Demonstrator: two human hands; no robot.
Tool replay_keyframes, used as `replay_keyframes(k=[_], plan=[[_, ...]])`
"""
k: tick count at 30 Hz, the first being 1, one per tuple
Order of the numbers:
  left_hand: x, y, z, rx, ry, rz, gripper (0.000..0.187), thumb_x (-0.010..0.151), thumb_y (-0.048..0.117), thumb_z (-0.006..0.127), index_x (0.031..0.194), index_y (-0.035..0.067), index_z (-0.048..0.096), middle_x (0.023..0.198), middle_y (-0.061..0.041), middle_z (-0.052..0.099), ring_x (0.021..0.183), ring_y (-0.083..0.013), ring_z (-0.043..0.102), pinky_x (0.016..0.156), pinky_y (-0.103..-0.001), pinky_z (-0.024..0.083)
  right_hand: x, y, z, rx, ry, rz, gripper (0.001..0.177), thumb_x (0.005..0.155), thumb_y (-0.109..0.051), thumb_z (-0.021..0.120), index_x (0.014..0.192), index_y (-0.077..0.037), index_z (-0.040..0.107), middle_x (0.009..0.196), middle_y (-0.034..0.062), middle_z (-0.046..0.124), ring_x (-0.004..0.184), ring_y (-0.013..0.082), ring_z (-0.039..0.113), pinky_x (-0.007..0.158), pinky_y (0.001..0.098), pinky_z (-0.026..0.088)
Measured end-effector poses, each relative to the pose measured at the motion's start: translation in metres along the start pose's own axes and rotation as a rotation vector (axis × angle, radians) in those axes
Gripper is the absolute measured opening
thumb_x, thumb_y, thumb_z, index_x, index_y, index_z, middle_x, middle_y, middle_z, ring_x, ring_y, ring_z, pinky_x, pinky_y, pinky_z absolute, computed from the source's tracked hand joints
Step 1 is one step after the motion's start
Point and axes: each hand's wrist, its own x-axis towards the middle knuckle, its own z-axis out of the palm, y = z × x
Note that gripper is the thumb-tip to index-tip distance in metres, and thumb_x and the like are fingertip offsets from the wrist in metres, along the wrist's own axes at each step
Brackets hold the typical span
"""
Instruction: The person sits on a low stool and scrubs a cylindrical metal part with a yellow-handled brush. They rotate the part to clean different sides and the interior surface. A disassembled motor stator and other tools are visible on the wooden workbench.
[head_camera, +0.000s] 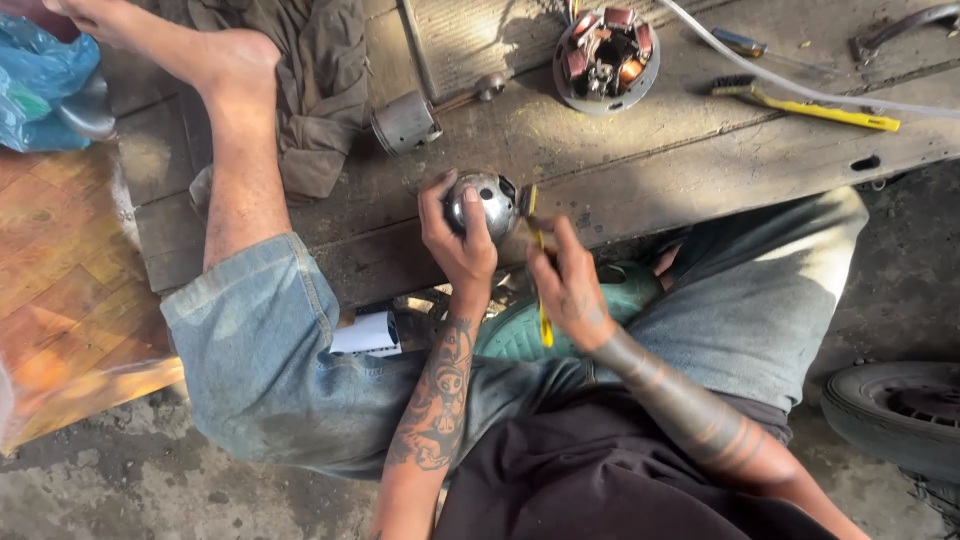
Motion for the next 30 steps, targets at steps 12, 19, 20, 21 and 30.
replay_keyframes(k=[12,19,20,21,30], plan=[[0.001,0.008,-0.001,-0.016,-0.011,-0.012,0.025,0.098,0.021,0.064,0.113,0.001,0.067,0.107,-0.018,0.066,0.107,-0.0373,0.067,0.099,-0.047,0.049,-0.026,-0.006,0.006,-0.045,-0.036,0.056,0.029,0.097,-0.013,0.059,0.126,-0.012,0.060,0.055,0.0140,0.064,0.049,0.0257,0.062,0.051,0.0342,0.047],[0.000,0.002,0.000,-0.002,-0.007,-0.009,0.025,0.099,0.022,0.064,0.113,0.002,0.068,0.108,-0.016,0.066,0.108,-0.0363,0.068,0.099,-0.046,0.050,-0.016,-0.010,-0.001,-0.059,-0.027,0.062,0.032,0.096,-0.012,0.058,0.128,-0.010,0.060,0.055,0.0160,0.062,0.050,0.0315,0.055,0.053,0.0444,0.045],[0.000,0.001,0.000,-0.002,-0.008,-0.005,0.025,0.099,0.022,0.064,0.113,0.002,0.068,0.109,-0.016,0.067,0.108,-0.0360,0.068,0.099,-0.046,0.050,-0.011,-0.004,-0.002,-0.063,-0.016,0.050,0.032,0.096,-0.011,0.058,0.128,-0.007,0.059,0.054,0.0188,0.059,0.050,0.0319,0.054,0.053,0.0457,0.044],[-0.002,0.000,-0.002,0.005,-0.010,-0.006,0.025,0.100,0.023,0.064,0.113,0.002,0.068,0.109,-0.015,0.067,0.108,-0.0356,0.068,0.099,-0.046,0.050,-0.009,0.003,-0.001,-0.064,-0.010,0.046,0.032,0.096,-0.010,0.058,0.127,-0.005,0.058,0.052,0.0215,0.055,0.051,0.0324,0.052,0.053,0.0470,0.043],[-0.001,0.001,0.000,-0.002,-0.008,-0.024,0.026,0.101,0.023,0.063,0.115,0.002,0.067,0.110,-0.016,0.065,0.109,-0.0348,0.066,0.100,-0.048,0.048,0.018,0.043,0.002,0.074,0.003,0.062,0.031,0.102,-0.011,0.053,0.133,-0.010,0.056,0.061,0.0059,0.060,0.055,0.0173,0.056,0.054,0.0323,0.047]])
